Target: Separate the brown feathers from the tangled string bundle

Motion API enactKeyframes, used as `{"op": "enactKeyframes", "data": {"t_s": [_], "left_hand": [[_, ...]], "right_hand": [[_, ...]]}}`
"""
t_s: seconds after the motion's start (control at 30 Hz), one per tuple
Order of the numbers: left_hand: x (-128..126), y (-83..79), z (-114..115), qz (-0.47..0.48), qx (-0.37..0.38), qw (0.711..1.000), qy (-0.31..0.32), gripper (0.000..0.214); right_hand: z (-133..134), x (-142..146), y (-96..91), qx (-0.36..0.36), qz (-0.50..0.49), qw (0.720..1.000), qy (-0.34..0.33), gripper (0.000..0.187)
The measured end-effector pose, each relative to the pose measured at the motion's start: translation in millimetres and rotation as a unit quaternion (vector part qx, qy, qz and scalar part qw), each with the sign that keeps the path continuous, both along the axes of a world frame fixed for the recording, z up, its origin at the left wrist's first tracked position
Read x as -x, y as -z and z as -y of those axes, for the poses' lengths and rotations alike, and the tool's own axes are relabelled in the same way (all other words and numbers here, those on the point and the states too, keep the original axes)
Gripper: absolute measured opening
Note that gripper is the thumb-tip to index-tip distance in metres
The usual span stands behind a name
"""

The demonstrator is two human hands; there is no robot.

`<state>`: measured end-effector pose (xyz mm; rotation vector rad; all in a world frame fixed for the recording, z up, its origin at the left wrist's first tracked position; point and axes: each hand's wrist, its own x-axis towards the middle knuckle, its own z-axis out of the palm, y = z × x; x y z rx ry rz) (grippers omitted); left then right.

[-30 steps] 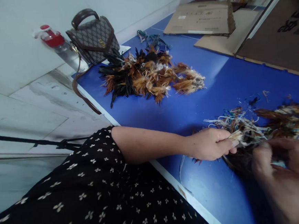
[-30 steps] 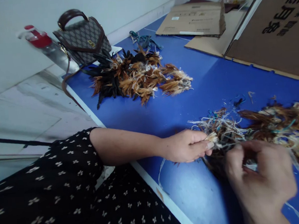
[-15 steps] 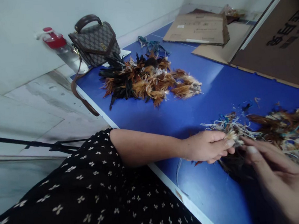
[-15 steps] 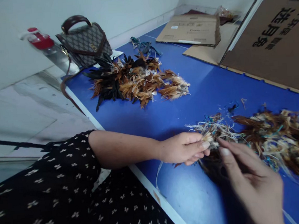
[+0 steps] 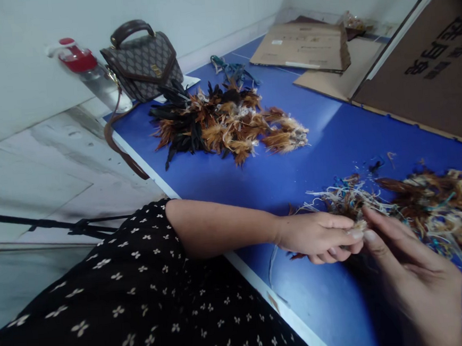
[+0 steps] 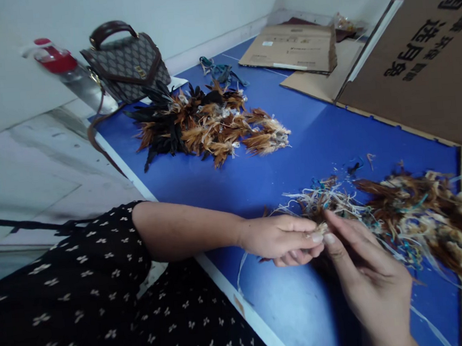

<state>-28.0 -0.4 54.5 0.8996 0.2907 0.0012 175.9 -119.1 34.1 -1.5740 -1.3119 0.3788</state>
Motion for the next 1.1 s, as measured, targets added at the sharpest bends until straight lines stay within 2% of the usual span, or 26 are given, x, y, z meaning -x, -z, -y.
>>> {"op": "enactKeyframes", "data": {"t_s": [0.13, 0.3, 0.4, 0.53, 0.7, 0.87, 1.1], "left_hand": [[0.5, 1.3, -1.3, -0.005, -0.007, 1.0, 0.007, 0.044], [0.5, 6.8, 0.1, 0.009, -0.041, 0.999, 0.017, 0.041], [2.5, 5.6, -2.4, 0.033, -0.055, 0.998, 0.028, 0.044], [5.6, -0.5, -7.7, 0.049, -0.036, 0.997, 0.047, 0.051], [6.6, -2.8, -7.4, 0.044, -0.008, 0.991, 0.125, 0.06], [3.5, 0.9, -2.3, 0.025, 0.024, 0.999, 0.041, 0.055], [0.0, 1.2, 2.5, 0.032, -0.033, 0.998, -0.043, 0.047]], "right_hand": [[-4.6, 2.4, -3.1, -0.034, 0.013, 0.997, -0.066, 0.03], [-7.8, 7.6, -12.1, -0.033, -0.03, 0.991, -0.128, 0.024], [-5.9, 9.9, -15.2, -0.022, -0.054, 0.99, -0.132, 0.023], [-3.2, 10.7, -16.7, -0.022, -0.09, 0.987, -0.13, 0.029], [-3.8, 7.9, -21.0, -0.02, -0.123, 0.978, -0.167, 0.012], [-4.7, 5.2, -22.7, -0.043, -0.108, 0.984, -0.134, 0.015], [-6.8, 15.2, -22.4, -0.051, -0.039, 0.995, -0.076, 0.017]]}}
